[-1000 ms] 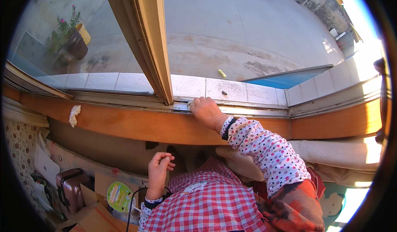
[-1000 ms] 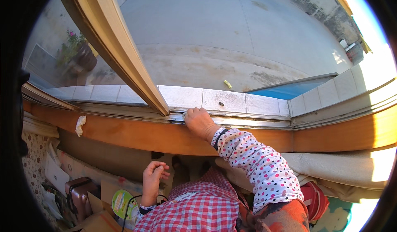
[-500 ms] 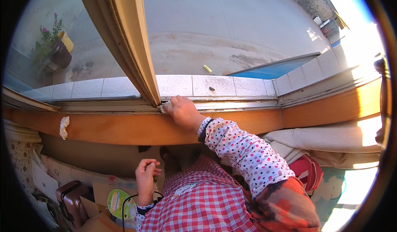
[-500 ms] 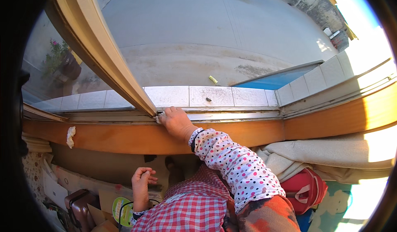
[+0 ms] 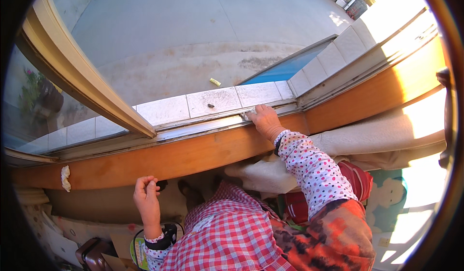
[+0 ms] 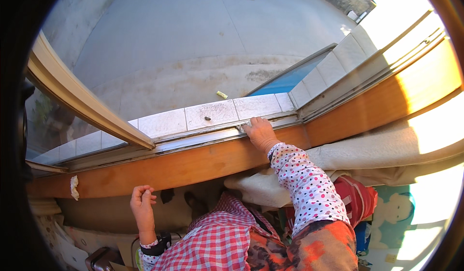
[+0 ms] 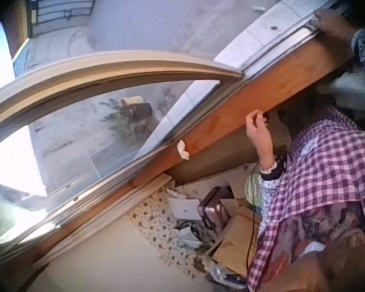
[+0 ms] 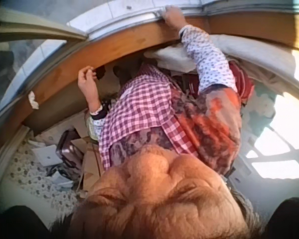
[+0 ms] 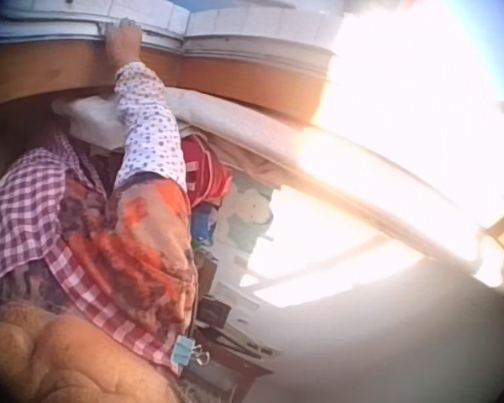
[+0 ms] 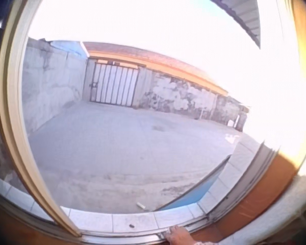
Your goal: The person repeatedly wipes a tiled window sill with a small white cloth, moving along the sill and occasionally refolding the cloth. The person also wipes the wooden window frame and the metal track. The task is performed by hand with a cloth.
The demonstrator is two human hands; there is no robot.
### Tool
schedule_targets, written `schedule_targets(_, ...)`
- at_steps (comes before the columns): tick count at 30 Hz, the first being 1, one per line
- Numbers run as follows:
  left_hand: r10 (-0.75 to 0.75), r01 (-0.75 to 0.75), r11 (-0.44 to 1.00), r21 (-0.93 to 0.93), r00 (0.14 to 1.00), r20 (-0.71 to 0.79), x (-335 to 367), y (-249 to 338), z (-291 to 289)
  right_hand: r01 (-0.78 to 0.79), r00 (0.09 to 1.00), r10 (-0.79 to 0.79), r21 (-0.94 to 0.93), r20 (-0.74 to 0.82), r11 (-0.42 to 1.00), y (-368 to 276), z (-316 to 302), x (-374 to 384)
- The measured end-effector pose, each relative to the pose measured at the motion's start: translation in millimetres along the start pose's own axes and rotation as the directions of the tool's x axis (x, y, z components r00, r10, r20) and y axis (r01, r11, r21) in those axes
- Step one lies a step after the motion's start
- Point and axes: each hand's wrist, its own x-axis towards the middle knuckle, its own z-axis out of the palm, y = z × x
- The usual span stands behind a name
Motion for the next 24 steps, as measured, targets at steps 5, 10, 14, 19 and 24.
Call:
schedule_targets(5, 0.366, -0.316, 0.861, 0.398, 0.929, -0.055, 9, 4, 18, -0.150, 0.988, 0.151, 0.035, -0.043, 0.988, 37, -12, -18)
schedule_targets(10, 0.665, -0.498, 0.493, 0.713, 0.745, 0.061, 46, -27, 57, -0.034, 0.986, 0.076, 0.268, -0.148, 0.963, -53, -9, 25)
schedule_targets(14, 0.723, -0.507, 0.339, 0.793, 0.679, 0.125, 63, -60, 86, 0.008, 0.978, 0.074, 0.389, -0.194, 0.921, -105, 9, 50)
schedule_targets(19, 0.753, -0.520, 0.351, 0.779, 0.651, 0.095, 65, -71, 90, -0.045, 0.969, 0.123, 0.338, -0.214, 0.940, -19, 16, 6)
schedule_targets(24, 0.767, -0.529, 0.311, 0.789, 0.630, 0.120, 63, -62, 93, -0.229, 0.972, 0.233, 0.084, -0.037, 0.970, 84, -13, -32)
